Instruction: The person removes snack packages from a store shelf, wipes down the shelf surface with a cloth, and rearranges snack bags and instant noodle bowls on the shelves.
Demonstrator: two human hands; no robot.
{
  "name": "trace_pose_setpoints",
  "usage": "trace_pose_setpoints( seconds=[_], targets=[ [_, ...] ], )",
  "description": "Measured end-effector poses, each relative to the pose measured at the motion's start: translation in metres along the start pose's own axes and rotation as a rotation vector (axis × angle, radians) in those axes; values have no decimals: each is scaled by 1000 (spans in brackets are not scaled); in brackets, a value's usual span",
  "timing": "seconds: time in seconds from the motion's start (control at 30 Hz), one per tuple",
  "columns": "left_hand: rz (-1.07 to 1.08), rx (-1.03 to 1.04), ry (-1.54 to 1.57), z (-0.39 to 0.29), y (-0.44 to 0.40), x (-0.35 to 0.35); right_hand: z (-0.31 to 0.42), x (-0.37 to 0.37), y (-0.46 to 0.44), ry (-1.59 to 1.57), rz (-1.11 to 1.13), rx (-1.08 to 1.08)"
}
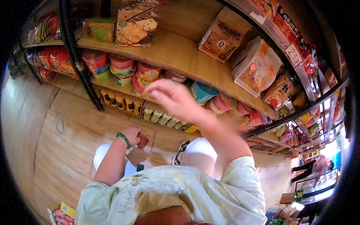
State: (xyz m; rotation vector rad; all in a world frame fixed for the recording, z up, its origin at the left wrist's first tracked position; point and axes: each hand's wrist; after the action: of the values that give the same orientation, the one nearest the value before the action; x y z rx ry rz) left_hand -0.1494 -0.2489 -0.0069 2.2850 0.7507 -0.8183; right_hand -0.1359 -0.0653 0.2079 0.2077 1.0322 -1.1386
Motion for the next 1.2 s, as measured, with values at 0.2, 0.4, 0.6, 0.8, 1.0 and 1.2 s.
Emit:
trace_pose_setpoints(
  seconds=[0.2,0.4,0.6,0.8,1.0,1.2],
  targets=[
    [51,-101,225,16,-25,20,117,-8,21,-17,55,-537],
    [103,-102,-172,-13,-26,12,172,8,37,7,-236,-715],
    [117,-81,-57,-12,-25,17,174,8,48,56,-383,-817],
    [14,-37,-65,-5,-19,21,180,14,56,-159,-203,-805],
    [19,-64,-67,-9,-8,18,178,30,67,-970,275,-553],
    [-83,94,-106,3,-14,32,189,-16,38,-174,778,-754]
  ],
)
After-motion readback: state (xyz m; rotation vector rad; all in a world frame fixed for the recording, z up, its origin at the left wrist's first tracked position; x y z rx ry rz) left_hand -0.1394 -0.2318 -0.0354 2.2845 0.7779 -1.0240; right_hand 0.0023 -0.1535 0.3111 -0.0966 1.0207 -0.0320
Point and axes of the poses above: each hand's wrist, its own y-axis away from the middle knuckle, its own x-axis out of the palm, z = x × y, and after that the axes turned 10 degrees about y, right-handed
